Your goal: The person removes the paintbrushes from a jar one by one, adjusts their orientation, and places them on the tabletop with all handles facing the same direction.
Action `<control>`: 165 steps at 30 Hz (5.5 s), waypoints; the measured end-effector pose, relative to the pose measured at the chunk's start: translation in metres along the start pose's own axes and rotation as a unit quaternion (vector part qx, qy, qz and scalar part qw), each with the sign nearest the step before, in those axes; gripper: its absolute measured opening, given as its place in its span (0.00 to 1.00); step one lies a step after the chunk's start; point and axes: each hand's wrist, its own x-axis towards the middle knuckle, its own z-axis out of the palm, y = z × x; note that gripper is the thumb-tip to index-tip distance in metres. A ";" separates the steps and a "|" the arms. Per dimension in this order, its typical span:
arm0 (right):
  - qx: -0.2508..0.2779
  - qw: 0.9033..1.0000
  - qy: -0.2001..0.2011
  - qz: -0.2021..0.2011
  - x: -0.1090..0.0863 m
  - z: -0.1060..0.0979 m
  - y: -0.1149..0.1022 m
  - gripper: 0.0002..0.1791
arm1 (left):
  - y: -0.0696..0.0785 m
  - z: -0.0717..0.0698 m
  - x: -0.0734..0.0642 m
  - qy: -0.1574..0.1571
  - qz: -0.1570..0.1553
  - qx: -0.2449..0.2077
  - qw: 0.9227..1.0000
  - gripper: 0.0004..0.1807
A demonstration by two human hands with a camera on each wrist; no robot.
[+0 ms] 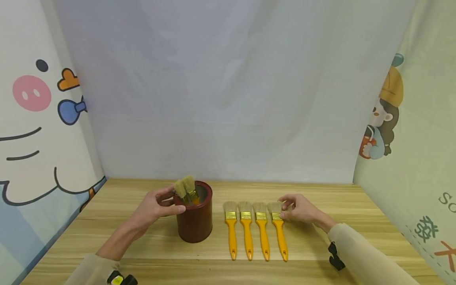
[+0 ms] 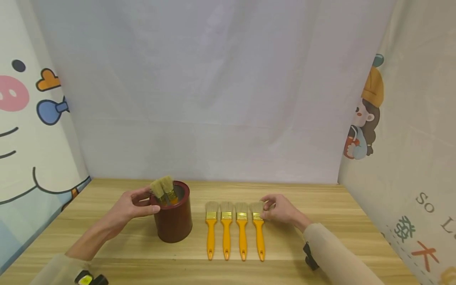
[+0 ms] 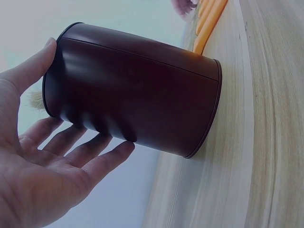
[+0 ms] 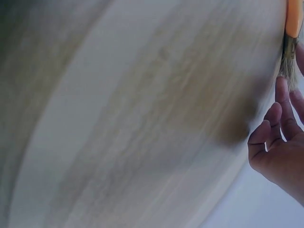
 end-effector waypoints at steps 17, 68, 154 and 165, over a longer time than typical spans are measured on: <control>0.008 1.000 -0.002 0.004 0.000 0.000 -0.002 0.29 | 0.000 0.000 -0.001 -0.004 0.002 -0.002 1.000 0.46; -0.060 0.985 -0.018 -0.159 0.107 0.097 -0.206 0.31 | 0.001 0.002 0.001 -0.008 0.003 -0.009 1.000 0.45; -0.018 0.969 0.035 -0.243 0.095 0.083 -0.218 0.27 | 0.003 0.001 0.000 -0.004 0.002 -0.012 1.000 0.49; -0.005 0.964 0.059 -0.258 0.092 0.073 -0.231 0.26 | 0.002 0.001 0.000 0.000 0.000 -0.008 1.000 0.49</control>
